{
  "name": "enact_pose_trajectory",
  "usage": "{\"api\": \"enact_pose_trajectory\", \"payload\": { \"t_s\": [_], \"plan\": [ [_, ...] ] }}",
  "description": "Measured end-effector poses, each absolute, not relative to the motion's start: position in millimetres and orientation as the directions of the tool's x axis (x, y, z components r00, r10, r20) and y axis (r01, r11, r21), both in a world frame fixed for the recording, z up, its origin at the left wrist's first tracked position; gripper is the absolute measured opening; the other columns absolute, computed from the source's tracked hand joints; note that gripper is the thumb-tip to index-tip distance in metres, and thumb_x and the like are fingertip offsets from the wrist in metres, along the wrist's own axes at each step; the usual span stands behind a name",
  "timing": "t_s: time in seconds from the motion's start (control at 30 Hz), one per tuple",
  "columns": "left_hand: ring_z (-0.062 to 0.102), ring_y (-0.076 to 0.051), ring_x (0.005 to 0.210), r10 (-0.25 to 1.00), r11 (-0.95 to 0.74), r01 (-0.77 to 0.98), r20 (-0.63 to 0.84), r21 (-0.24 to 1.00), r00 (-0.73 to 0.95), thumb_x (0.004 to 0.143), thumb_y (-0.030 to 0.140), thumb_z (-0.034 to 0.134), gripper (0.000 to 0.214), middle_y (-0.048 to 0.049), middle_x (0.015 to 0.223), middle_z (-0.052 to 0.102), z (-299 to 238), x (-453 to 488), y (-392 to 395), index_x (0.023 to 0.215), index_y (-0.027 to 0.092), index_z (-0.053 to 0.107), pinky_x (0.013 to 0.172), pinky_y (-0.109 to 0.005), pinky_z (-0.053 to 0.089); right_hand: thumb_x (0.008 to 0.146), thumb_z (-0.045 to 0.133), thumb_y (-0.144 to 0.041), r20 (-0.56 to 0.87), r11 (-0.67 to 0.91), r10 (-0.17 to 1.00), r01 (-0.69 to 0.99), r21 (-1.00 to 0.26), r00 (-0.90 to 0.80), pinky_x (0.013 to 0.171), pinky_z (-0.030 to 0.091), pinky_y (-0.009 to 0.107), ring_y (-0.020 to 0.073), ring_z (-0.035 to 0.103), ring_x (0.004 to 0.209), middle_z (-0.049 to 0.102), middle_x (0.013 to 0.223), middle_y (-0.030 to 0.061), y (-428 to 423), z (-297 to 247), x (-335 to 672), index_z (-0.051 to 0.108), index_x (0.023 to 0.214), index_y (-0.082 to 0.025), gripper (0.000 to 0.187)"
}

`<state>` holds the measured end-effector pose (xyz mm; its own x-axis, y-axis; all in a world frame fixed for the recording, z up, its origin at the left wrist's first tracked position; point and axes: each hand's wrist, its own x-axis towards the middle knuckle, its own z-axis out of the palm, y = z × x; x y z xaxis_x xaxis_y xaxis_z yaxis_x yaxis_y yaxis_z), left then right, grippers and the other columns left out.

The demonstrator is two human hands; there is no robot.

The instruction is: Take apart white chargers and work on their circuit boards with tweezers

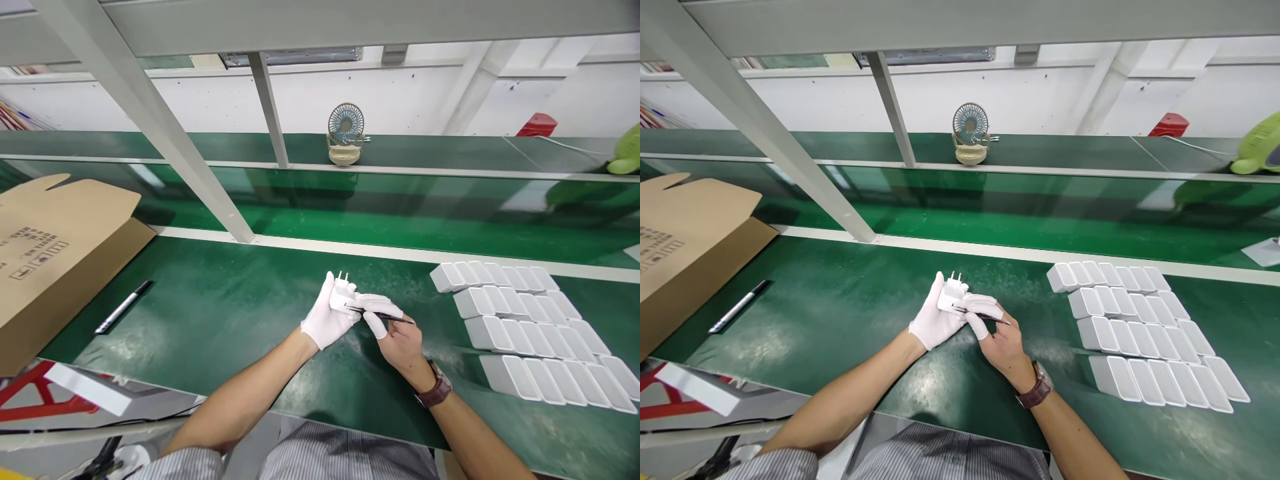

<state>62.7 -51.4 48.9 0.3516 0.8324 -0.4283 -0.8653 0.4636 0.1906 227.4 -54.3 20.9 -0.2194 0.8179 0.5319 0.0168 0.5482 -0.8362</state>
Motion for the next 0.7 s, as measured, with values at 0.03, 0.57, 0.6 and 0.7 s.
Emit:
{"api": "enact_pose_trajectory", "payload": {
  "t_s": [0.03,0.57,0.6,0.7],
  "plan": [
    [0.062,-0.014,0.062,0.832,0.466,-0.865,-0.427,0.188,0.355,0.093,0.062,0.053,0.054,-0.0049,0.071,0.062,48.3,62.8,-51.2,0.090,0.009,0.063,0.055,-0.024,0.051,0.089,0.070,-0.016,0.530,0.549,0.818,0.026,-0.836,-0.224,0.101,0.054,0.048,0.0266,0.067,0.112,0.073,0.114,0.0089,-54.3,21.2,227.8,0.071,0.114,-0.026,0.027],
    [0.057,-0.010,0.059,0.871,0.381,-0.844,-0.452,0.377,0.191,0.084,0.029,0.072,0.020,-0.0041,0.074,0.061,40.7,66.2,-51.6,0.085,0.011,0.063,0.045,-0.018,0.039,0.091,0.061,-0.003,0.587,0.650,0.720,0.067,-0.757,-0.370,0.093,0.058,0.045,0.0254,0.065,0.116,0.072,0.114,0.0085,-55.4,29.8,230.6,0.066,0.119,-0.025,0.036],
    [0.058,-0.011,0.059,0.877,0.358,-0.846,-0.454,0.395,0.159,0.081,0.026,0.073,0.018,-0.0044,0.073,0.061,40.2,66.4,-52.2,0.084,0.011,0.063,0.046,-0.019,0.039,0.090,0.061,-0.002,0.591,0.660,0.708,0.065,-0.748,-0.387,0.093,0.058,0.045,0.0253,0.065,0.116,0.072,0.115,0.0086,-56.2,29.5,229.9,0.065,0.120,-0.025,0.038],
    [0.060,-0.014,0.065,0.890,0.287,-0.865,-0.448,0.412,0.081,0.075,0.020,0.074,0.015,-0.0038,0.072,0.061,38.9,67.8,-54.2,0.082,0.013,0.063,0.054,-0.021,0.044,0.090,0.061,-0.001,0.601,0.680,0.681,0.057,-0.731,-0.419,0.093,0.057,0.045,0.0251,0.065,0.117,0.071,0.118,0.0087,-58.7,27.9,227.7,0.063,0.124,-0.025,0.042]
  ]
}}
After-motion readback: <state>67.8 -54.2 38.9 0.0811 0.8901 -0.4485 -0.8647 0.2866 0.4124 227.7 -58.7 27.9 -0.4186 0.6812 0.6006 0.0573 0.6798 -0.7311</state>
